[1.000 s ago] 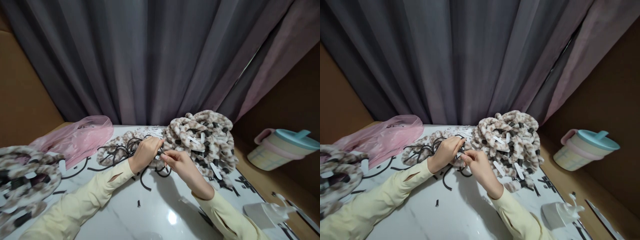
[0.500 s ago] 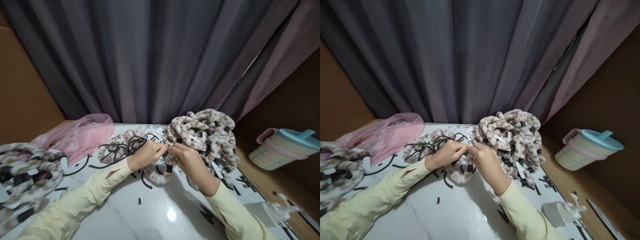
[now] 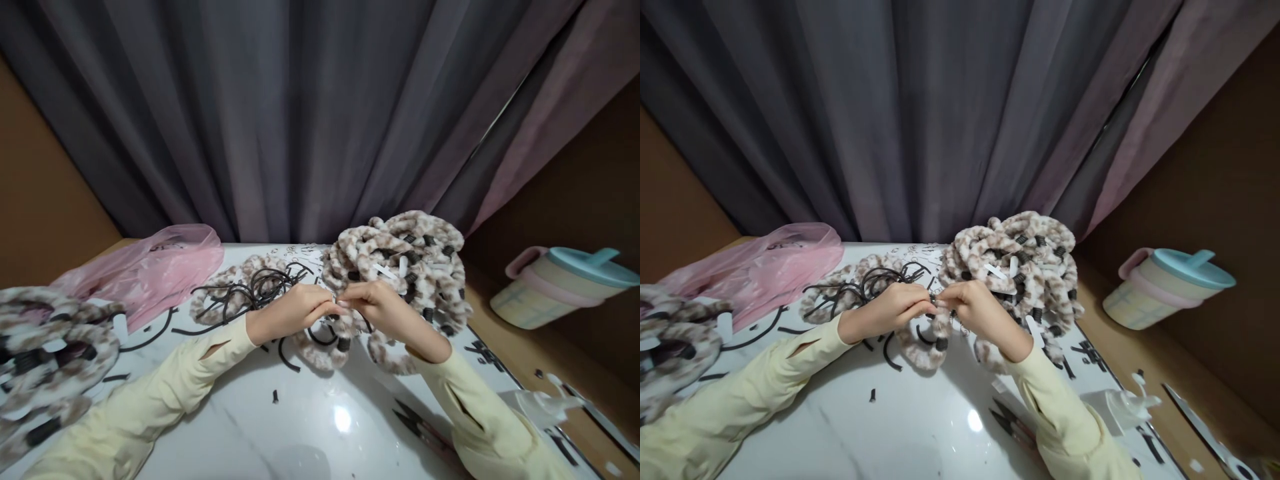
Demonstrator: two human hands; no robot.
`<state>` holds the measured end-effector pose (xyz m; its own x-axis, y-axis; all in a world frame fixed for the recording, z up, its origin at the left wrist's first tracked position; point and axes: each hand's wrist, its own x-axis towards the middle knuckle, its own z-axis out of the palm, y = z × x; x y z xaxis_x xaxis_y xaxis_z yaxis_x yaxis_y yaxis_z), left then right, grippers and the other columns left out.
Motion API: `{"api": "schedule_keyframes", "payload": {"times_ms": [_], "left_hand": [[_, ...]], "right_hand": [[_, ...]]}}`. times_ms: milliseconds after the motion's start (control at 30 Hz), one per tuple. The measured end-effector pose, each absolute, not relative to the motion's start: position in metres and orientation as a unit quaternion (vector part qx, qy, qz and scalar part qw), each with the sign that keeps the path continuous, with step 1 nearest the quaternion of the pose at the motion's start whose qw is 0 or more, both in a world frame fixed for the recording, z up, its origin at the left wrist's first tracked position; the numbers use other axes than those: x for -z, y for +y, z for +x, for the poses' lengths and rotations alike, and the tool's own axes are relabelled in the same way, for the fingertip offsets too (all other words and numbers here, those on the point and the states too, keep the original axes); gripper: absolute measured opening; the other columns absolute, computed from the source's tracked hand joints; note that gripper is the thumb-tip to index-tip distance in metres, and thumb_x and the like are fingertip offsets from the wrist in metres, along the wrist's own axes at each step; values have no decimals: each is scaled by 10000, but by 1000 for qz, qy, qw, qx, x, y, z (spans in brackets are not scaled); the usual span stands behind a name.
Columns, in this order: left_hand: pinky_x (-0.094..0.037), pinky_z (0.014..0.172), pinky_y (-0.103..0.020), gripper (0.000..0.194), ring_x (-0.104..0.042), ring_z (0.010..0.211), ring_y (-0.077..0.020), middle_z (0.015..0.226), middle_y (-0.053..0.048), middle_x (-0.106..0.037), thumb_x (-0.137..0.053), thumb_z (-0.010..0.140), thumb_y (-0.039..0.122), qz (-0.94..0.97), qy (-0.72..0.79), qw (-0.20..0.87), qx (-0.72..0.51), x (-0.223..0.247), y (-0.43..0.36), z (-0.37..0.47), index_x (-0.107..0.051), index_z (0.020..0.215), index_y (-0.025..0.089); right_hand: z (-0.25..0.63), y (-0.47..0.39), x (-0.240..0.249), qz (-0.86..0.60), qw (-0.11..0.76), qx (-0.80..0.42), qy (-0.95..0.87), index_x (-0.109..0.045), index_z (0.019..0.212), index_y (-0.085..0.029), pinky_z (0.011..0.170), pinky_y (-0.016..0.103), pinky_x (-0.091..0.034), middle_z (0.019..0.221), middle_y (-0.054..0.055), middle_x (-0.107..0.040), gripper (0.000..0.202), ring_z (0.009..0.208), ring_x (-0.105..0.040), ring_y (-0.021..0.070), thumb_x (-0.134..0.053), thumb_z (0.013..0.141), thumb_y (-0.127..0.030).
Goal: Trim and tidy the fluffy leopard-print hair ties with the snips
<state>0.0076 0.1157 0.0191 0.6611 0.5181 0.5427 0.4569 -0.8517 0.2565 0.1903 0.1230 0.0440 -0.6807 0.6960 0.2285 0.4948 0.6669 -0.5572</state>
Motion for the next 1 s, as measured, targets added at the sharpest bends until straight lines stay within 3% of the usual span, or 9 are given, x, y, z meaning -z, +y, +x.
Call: {"api": "schedule_keyframes", "payload": {"times_ms": [133,267,367,733,900,1000], "left_hand": [[-385,571,-204,396,-481,579,-107,604,-11,-517,-306,942,340,924,231,20,-305,-23,109,7,-508,666,141],[-388,583,-232,325,-462,589,-120,614,-15,-502,-359,933,276,927,204,-62,-308,-28,104,4,-495,672,138],[-373,570,-264,288,-437,571,-131,596,-14,-487,-427,910,247,925,176,-156,-298,-31,101,4,-487,650,138],[-321,477,-277,263,-410,492,-130,512,7,-453,-599,808,297,870,93,-319,-364,-32,96,5,-497,626,137],[-396,555,-274,284,-488,549,-122,581,-1,-541,-535,846,359,867,122,-330,-354,-31,92,4,-516,644,161],[-431,625,-288,281,-568,655,-132,659,-17,-612,-515,862,347,855,138,-338,-369,-32,92,4,-531,645,168]], "right_hand": [[196,113,-57,-316,179,-215,-907,-649,722,-136,592,222,-376,697,41,-624,231,649,-554,138,-452,822,-70],[196,101,-64,-352,235,-122,-898,-611,900,-148,610,246,-400,896,89,-610,165,733,-571,167,-485,811,-90],[195,94,-67,-352,265,-105,-892,-570,941,-148,607,245,-413,928,93,-592,189,755,-566,170,-505,785,-62],[196,97,-71,-294,264,-324,-859,-641,854,-159,727,248,-480,979,71,-659,174,897,-619,167,-489,805,-90],[196,103,-68,-298,257,-402,-827,-673,830,-164,760,266,-490,958,56,-673,141,880,-629,167,-535,798,-156],[197,103,-71,-324,238,-418,-815,-680,829,-163,696,257,-487,902,49,-682,157,812,-630,168,-530,801,-199]]}}
